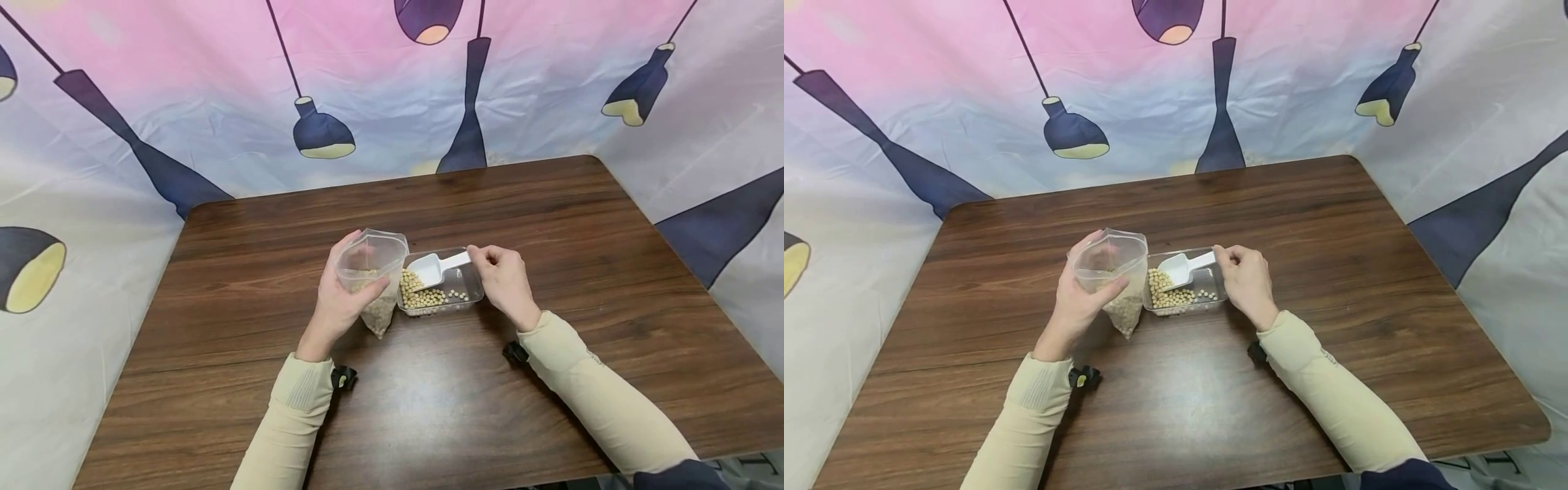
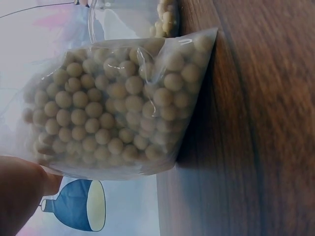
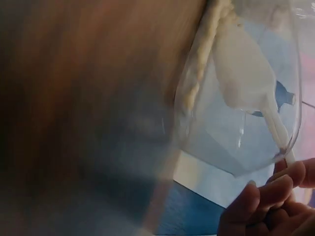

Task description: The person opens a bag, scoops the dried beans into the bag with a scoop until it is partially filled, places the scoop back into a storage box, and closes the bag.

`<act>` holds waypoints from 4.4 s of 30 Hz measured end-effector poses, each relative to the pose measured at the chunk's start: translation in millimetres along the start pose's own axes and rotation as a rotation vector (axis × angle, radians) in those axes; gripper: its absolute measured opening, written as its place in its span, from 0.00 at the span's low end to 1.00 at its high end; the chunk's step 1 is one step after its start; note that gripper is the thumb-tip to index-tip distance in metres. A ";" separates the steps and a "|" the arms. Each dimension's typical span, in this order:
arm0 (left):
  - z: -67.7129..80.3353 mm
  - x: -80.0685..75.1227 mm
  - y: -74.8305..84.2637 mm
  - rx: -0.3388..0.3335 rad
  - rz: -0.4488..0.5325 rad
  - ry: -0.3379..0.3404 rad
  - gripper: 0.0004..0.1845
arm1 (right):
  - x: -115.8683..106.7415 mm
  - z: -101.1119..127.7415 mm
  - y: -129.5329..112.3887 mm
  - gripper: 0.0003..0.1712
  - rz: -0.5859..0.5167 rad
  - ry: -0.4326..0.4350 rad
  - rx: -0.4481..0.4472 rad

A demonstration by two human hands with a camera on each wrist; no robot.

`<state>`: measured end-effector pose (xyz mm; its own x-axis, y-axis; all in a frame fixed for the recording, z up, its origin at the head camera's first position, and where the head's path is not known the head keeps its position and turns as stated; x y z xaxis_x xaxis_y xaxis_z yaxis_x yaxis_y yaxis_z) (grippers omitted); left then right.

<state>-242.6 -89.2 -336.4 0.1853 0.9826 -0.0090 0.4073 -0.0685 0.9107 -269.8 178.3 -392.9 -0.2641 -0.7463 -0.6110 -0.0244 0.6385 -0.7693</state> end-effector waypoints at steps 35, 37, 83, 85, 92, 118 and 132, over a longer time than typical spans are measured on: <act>1.8 -4.6 0.7 0.010 -0.010 -0.005 0.40 | -12.8 -15.4 16.8 0.14 -0.982 -0.387 0.363; 1.6 -4.5 1.2 0.016 -0.010 -0.007 0.40 | -25.5 -19.0 4.1 0.15 -0.996 -0.342 0.317; 1.8 -3.7 -0.3 -0.010 -0.028 -0.014 0.40 | -64.9 48.7 -165.3 0.20 0.435 0.262 -1.002; 2.1 -3.6 -0.8 -0.014 -0.029 -0.011 0.40 | -43.3 42.9 -145.6 0.18 0.553 0.178 -0.959; 2.9 -4.7 -2.2 -0.007 -0.019 -0.007 0.40 | -22.5 26.8 -103.9 0.17 0.614 0.051 -0.746; 2.0 -5.8 -0.2 0.010 -0.023 0.000 0.40 | 23.0 19.8 29.2 0.22 -0.446 -0.422 0.267; 1.5 -5.1 0.6 0.021 -0.014 0.001 0.40 | 29.3 14.5 49.9 0.16 -0.791 -0.531 0.460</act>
<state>-242.0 -94.5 -336.4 0.1790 0.9836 -0.0213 0.4285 -0.0584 0.9016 -264.7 185.5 -451.9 0.1258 -0.9760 0.1778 0.3922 -0.1157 -0.9126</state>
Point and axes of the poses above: each hand's wrist, its own z-axis away from the middle knuckle, its own x-axis out of the palm, y = z × x, the point moved 9 cm from there along -z, towards the middle knuckle, and after that the axes turned 7 degrees about z, right-handed, at the moved point
